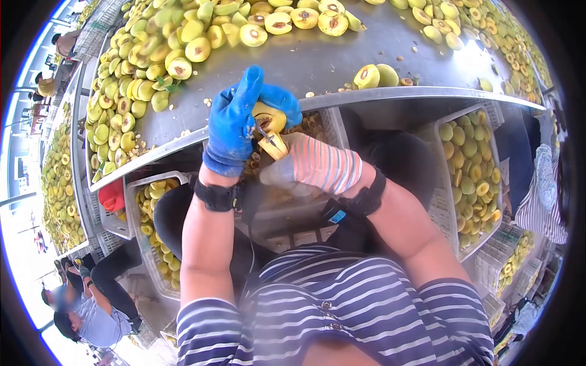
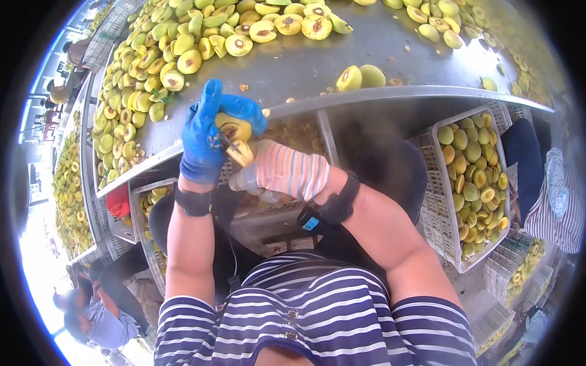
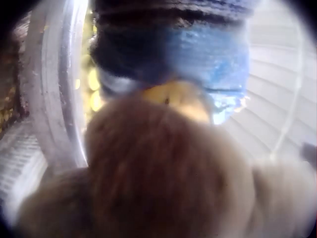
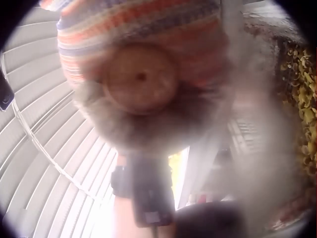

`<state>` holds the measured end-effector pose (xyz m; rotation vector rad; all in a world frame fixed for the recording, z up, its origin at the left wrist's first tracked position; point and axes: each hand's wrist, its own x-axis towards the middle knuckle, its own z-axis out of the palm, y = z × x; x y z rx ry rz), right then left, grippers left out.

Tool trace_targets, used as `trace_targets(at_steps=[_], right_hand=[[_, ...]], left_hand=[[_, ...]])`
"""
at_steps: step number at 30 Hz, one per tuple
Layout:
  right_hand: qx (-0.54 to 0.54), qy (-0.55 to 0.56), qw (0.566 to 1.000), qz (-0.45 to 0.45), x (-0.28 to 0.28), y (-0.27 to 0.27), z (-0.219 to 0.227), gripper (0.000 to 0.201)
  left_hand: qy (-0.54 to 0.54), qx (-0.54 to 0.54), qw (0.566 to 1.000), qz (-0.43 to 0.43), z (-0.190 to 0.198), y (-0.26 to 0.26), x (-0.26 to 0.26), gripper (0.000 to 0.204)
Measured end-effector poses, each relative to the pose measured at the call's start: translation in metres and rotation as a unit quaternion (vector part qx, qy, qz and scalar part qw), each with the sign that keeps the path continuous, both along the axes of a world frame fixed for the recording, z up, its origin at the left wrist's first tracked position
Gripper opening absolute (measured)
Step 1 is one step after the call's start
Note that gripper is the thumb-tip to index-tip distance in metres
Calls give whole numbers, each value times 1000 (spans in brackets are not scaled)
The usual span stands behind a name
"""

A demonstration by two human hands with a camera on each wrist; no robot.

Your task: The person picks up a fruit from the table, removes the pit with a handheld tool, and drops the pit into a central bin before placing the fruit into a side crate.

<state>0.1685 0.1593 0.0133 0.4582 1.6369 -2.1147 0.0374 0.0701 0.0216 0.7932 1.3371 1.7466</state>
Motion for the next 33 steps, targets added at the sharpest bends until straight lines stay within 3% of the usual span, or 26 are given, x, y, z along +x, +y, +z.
trace_targets(at_steps=[2, 4, 7, 9, 10, 11, 13, 14, 15, 16, 18, 20, 21, 22, 23, 24, 26, 28, 31, 33], right_hand=[[-75, 48, 996, -10, 5, 1, -8, 15], [-117, 71, 991, 2, 10, 2, -7, 14], [-126, 83, 987, 58, 16, 3, 6, 13], [26, 71, 991, 106, 15, 2, 19, 23], [103, 65, 985, 126, 16, 1, 23, 28], [333, 265, 900, 100, 17, -7, -20, 25], [490, 137, 842, 180, 24, -1, -26, 24], [562, 63, 797, 213, 25, 5, -24, 24], [584, 39, 768, 262, 26, -6, -10, 25], [564, 53, 780, 267, 28, -7, -5, 24], [545, 83, 787, 278, 28, -13, -3, 22], [568, 84, 754, 320, 28, -17, 0, 24], [563, 81, 753, 330, 31, -16, -1, 25], [559, 79, 753, 339, 33, -15, -2, 25], [554, 78, 752, 348, 34, -12, -4, 26], [553, 83, 750, 354, 35, -7, -4, 26], [548, 93, 746, 367, 38, 0, -4, 27], [560, 88, 735, 373, 42, 6, 0, 28], [551, 89, 742, 372, 46, 13, 6, 24], [557, 86, 770, 299, 47, 11, -14, 16]], left_hand=[[26, 36, 996, -75, 7, -3, -4, 56], [63, 25, 998, -2, -7, -7, -1, 54], [-68, 87, 993, 32, -5, -21, 10, 57], [-239, 147, 959, 44, -1, -40, 9, 56], [-238, 173, 952, 85, 7, -60, 6, 54], [-168, 148, 957, 186, 14, -82, 9, 42], [-8, 21, 972, 232, 6, -160, -30, 44], [52, 31, 969, 238, -2, -157, -39, 41], [204, -134, 929, 279, -8, -214, -67, 38], [350, -288, 837, 307, -12, -261, -92, 37], [473, -382, 700, 374, 7, -228, -81, 38], [350, -290, 846, 279, 39, -124, -44, 46], [373, -220, 875, 216, 31, -78, -35, 46], [486, -183, 839, 162, 25, -29, -24, 47], [400, -262, 872, 101, 51, 22, 13, 50], [406, -238, 881, 38, 39, 62, 21, 55], [485, -245, 838, -51, -3, 129, 30, 57], [569, -295, 751, -158, -11, 176, 50, 59], [611, -315, 702, -189, -23, 194, 39, 39], [363, -267, 874, -183, -31, 168, 10, 39]])
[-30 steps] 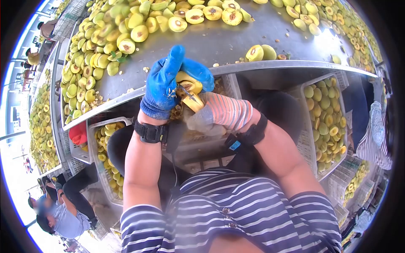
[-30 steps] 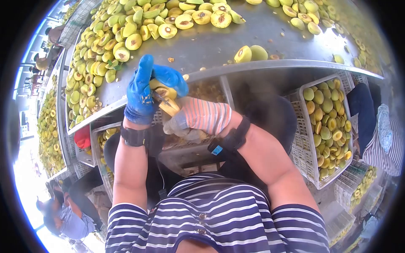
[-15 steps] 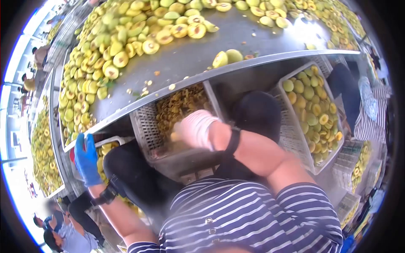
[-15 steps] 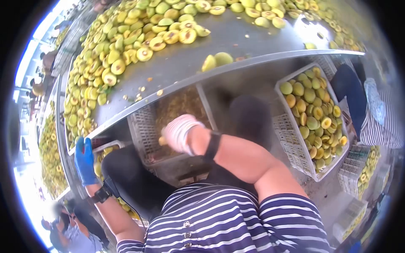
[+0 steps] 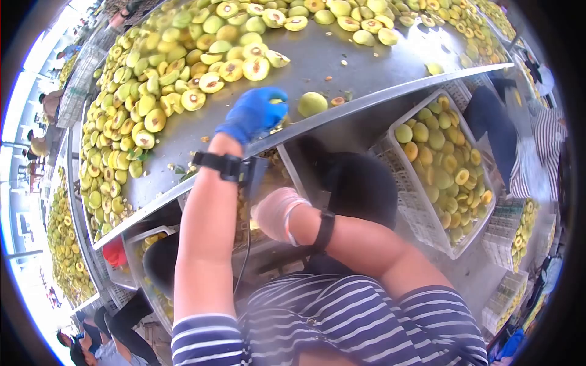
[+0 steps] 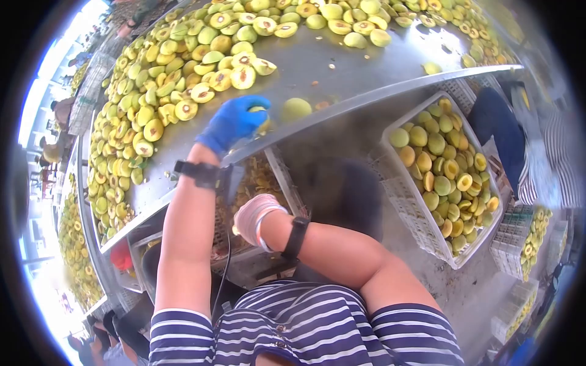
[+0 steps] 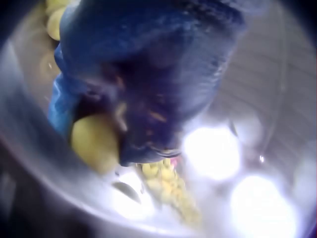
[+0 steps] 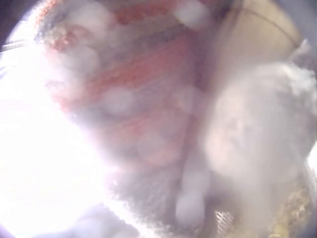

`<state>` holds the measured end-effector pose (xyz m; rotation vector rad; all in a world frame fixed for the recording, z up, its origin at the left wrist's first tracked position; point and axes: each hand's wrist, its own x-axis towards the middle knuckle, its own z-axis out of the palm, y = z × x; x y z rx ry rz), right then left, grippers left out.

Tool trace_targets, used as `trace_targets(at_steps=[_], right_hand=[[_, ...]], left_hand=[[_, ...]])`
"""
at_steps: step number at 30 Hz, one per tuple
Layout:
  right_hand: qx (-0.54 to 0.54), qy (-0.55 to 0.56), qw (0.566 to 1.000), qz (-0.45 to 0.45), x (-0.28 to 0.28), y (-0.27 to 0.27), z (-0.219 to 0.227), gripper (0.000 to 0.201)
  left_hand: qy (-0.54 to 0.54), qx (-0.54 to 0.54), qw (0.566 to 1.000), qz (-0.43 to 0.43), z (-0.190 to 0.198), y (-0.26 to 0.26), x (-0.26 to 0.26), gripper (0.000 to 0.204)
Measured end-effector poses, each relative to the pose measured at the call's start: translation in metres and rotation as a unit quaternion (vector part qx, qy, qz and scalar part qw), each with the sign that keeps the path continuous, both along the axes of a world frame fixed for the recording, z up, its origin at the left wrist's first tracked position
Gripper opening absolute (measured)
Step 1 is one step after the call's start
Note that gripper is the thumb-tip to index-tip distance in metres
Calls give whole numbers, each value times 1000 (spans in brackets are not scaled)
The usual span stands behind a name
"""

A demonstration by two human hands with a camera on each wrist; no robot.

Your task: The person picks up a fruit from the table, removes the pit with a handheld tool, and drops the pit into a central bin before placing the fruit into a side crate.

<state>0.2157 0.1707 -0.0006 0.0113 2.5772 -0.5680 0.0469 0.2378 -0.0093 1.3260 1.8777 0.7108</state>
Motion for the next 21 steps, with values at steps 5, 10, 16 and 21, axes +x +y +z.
trace_targets(at_steps=[5, 10, 16, 21], right_hand=[[-40, 85, 982, -163, -4, 7, 2, 31], [-181, 376, 843, -339, -29, -10, 19, 55], [-263, 372, 807, -376, -56, -19, 7, 50], [-725, 112, 560, -385, -63, -8, 32, 29]], left_hand=[[-291, 159, 902, 275, 48, -130, -42, 39], [-140, 184, 918, 323, 39, -189, -18, 37], [-78, 249, 940, 218, 52, -211, 15, 34], [-285, 337, 810, 385, 60, -226, -9, 33]])
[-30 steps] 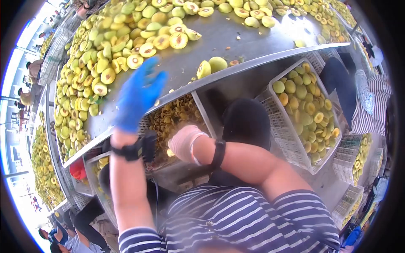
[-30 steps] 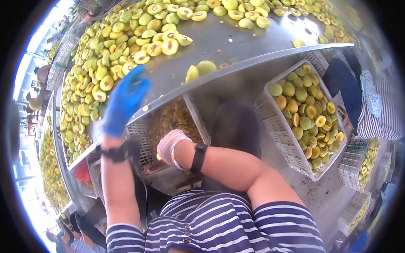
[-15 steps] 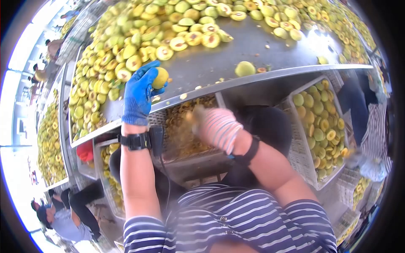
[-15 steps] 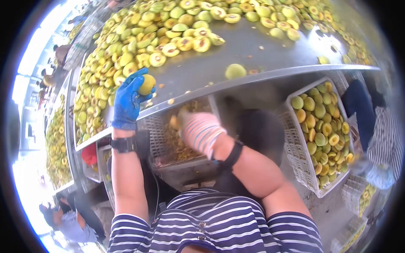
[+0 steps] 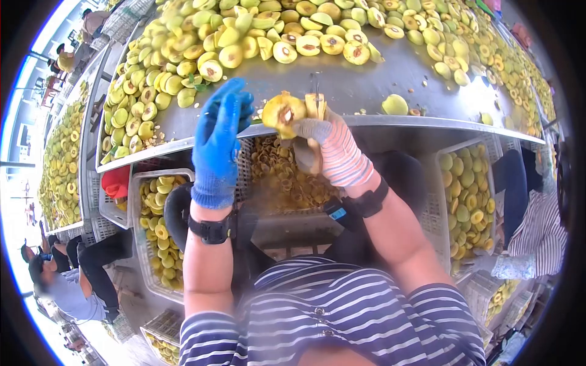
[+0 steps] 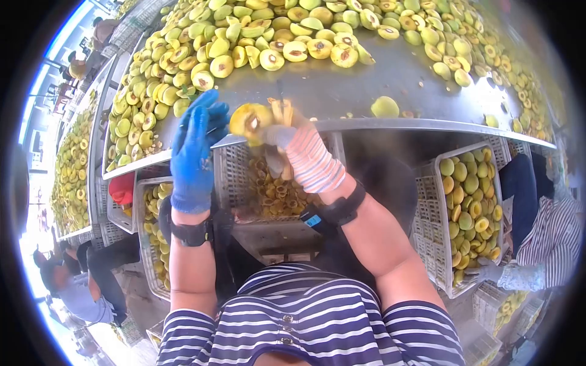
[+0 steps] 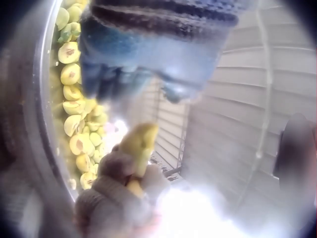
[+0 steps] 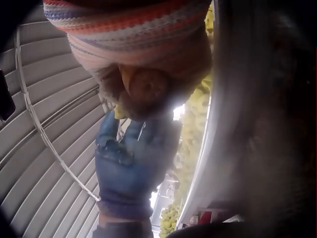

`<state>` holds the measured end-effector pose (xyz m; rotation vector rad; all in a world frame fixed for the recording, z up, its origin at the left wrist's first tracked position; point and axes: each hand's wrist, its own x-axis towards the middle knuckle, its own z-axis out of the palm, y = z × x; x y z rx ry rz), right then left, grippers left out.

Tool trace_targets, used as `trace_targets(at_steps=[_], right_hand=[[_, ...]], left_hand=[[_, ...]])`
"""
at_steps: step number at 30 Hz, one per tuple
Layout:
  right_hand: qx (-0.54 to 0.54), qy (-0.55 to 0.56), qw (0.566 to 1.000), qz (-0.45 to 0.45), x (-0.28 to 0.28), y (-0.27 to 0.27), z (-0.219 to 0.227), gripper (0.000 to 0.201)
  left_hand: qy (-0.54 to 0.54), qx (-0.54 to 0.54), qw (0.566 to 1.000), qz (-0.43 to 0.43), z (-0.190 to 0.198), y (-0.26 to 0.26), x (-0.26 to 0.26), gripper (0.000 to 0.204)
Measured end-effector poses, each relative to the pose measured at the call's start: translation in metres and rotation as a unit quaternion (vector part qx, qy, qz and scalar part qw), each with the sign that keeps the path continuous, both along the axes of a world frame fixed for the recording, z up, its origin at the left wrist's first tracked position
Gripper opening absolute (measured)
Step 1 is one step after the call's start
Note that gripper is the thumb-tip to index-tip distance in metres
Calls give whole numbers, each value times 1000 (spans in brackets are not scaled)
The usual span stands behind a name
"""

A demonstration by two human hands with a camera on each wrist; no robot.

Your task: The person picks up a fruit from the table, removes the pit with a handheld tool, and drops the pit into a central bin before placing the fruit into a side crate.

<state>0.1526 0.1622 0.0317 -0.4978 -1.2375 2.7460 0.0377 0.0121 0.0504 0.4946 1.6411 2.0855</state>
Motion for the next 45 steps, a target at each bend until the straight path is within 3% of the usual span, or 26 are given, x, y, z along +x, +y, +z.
trace_targets(at_steps=[1, 2, 4, 5, 6, 8, 9, 12, 15, 16, 18, 21, 25, 28, 31, 37, 42, 43, 45], right_hand=[[18, -5, 999, -51, -9, -13, -5, 23], [65, -24, 997, -28, -12, -16, -5, 24], [153, -62, 986, 18, -16, -23, -2, 27], [250, -54, 966, -27, -25, -25, -18, 34], [357, -38, 931, -71, -25, -29, -24, 35], [552, 0, 819, -158, -22, -40, -30, 36], [576, 4, 808, -120, -20, -40, -30, 35], [613, -127, 778, 48, -26, -40, -20, 35], [646, -129, 748, 79, -30, -39, -19, 33], [654, -141, 737, 94, -30, -39, -17, 33], [626, -136, 759, 115, -32, -44, -19, 32], [579, -98, 800, 125, -30, -48, -28, 28], [510, -79, 845, 141, -28, -50, -42, 27], [568, -105, 809, 111, -34, -54, -59, 25], [507, -37, 854, 106, -32, -51, -60, 23], [538, 37, 834, 117, -25, -43, -50, 22], [400, -5, 907, 131, -9, -36, -25, 23], [371, -9, 921, 121, -9, -36, -24, 23], [446, 3, 890, 97, -12, -41, -32, 24]], left_hand=[[-3, 57, 998, -11, -11, 5, 3, 32], [128, 15, 992, 3, -17, 10, 9, 30], [352, -88, 932, 5, -23, 13, 14, 28], [445, -138, 885, 4, -26, 10, 10, 28], [382, -99, 919, 24, -36, 10, 6, 28], [253, -20, 965, 61, -62, 12, -1, 29], [235, -41, 970, 49, -55, 10, -5, 22], [166, 22, 986, 17, -41, 9, -1, 25], [236, -4, 970, 52, -29, 10, 3, 38], [142, 21, 989, 39, -30, 9, 1, 38], [-48, 69, 996, 10, -31, 5, -6, 39], [17, -22, 999, 38, -25, 4, -5, 53], [41, -51, 997, 31, -27, 4, -7, 52], [41, -35, 997, 50, -29, 10, -3, 52], [7, -8, 997, 79, -28, 21, 5, 52], [90, -57, 992, 65, -18, 20, 15, 50], [124, -32, 992, -16, -3, 20, 15, 57], [-38, 33, 998, -26, 5, 22, 17, 61], [68, 24, 997, -34, -2, 17, 14, 59]])
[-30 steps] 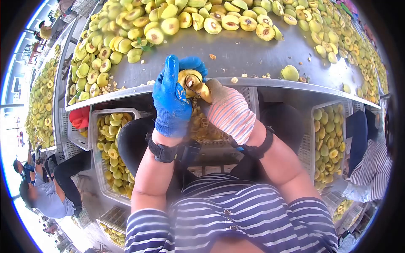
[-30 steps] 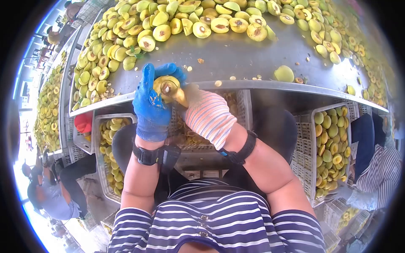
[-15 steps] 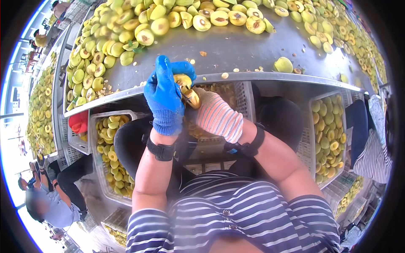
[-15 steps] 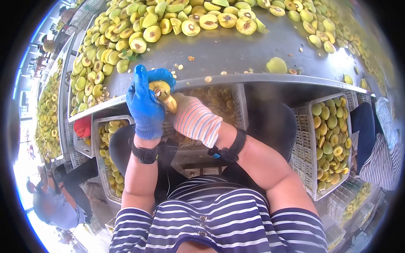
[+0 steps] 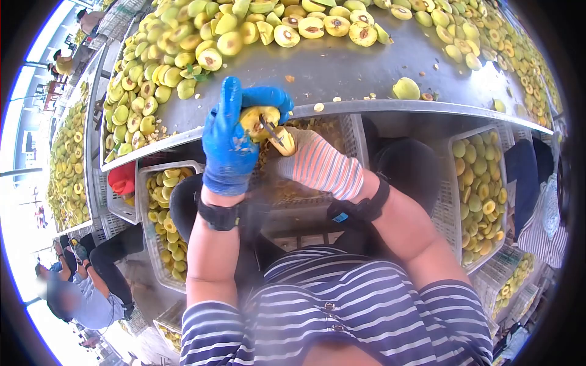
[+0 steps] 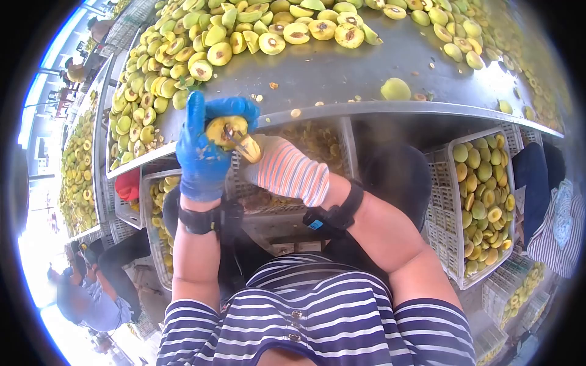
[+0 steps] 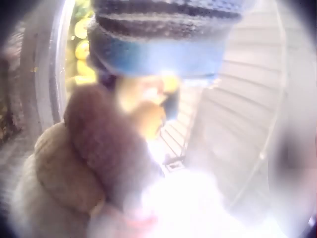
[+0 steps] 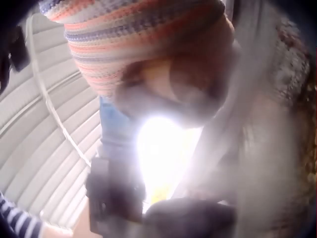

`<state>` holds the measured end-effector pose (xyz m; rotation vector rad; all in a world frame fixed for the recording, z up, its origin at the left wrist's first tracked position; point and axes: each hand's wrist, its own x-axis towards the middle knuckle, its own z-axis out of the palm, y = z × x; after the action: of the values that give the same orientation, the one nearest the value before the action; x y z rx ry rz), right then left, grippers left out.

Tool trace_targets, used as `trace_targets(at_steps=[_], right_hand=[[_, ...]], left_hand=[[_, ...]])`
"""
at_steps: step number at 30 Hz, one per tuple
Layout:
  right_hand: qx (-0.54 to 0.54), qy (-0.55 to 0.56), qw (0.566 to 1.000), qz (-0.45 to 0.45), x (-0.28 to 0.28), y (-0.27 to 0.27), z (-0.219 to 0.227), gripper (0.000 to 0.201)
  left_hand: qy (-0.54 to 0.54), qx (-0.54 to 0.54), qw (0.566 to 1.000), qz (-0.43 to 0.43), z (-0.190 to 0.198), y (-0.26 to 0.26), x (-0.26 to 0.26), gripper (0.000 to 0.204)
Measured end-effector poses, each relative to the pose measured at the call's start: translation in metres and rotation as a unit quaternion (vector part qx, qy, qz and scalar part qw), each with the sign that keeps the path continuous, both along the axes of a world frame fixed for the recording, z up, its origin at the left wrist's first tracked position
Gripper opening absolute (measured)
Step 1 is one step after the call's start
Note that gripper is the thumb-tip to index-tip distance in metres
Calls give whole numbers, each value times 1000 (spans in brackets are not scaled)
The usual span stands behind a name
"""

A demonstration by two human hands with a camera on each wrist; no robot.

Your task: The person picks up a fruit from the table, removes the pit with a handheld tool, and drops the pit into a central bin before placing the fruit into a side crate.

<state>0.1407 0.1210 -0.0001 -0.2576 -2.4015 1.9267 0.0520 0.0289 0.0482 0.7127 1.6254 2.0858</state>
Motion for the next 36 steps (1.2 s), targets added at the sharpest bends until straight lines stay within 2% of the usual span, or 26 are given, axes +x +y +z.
trace_targets(at_steps=[1, 2, 5, 6, 9, 10, 11, 13, 15, 17, 18, 21, 22, 25, 28, 31, 32, 35, 36], right_hand=[[41, 15, 999, -8, -3, -1, -1, 25], [120, -58, 991, -20, -4, 1, 1, 25], [118, -106, 986, -50, -2, 0, 11, 26], [128, -96, 987, -26, -6, 1, 0, 26], [-10, 57, 997, 44, -7, 2, -12, 27], [31, -4, 998, 57, -3, 6, 7, 25], [14, 1, 998, 54, -1, 5, 2, 25], [-18, 15, 999, 47, -2, 4, -10, 24], [86, 3, 994, 69, -6, 4, -17, 23], [129, -15, 989, 65, -8, 4, -16, 22], [120, -28, 991, 50, -7, 2, -7, 21], [121, -9, 993, 5, -14, -4, -8, 20], [126, 8, 992, -9, -17, -5, -12, 20], [134, -56, 988, -56, -23, -4, -25, 22], [202, -173, 961, -72, -21, 2, 0, 21], [184, -105, 977, -23, -24, -2, -17, 22], [138, -101, 984, 46, -25, 0, -20, 22], [-62, -24, 997, 32, -17, -8, -15, 20], [-68, 2, 997, 33, -16, -7, -17, 18]], left_hand=[[1, -8, 1000, 12, -2, 0, 1, 57], [1, -16, 1000, 24, -1, 1, 2, 56], [-7, -36, 998, 55, 2, 6, 5, 55], [-10, -43, 997, 68, 3, 8, 6, 55], [-13, -66, 993, 92, 1, 13, 7, 54], [-26, -67, 994, 79, 0, 12, 3, 52], [-39, -67, 995, 68, -1, 10, 1, 50], [-8, -76, 996, 56, -4, 11, -3, 46], [46, -122, 991, 37, -7, 9, -9, 44], [125, -202, 971, 11, -9, 8, -15, 44], [136, -201, 970, 4, -8, 10, -15, 47], [-42, -42, 993, 104, -19, 25, -8, 44], [-97, 5, 991, 97, -25, 26, -8, 49], [-150, 48, 985, 71, -29, 25, -8, 51], [-62, 16, 993, 94, -23, 18, -4, 53], [-56, -29, 995, 77, -25, 10, -11, 50], [-73, -45, 994, 71, -23, 9, -12, 49], [-77, -87, 993, 22, -19, 3, -19, 49], [-69, -98, 993, 1, -17, 3, -23, 50]])
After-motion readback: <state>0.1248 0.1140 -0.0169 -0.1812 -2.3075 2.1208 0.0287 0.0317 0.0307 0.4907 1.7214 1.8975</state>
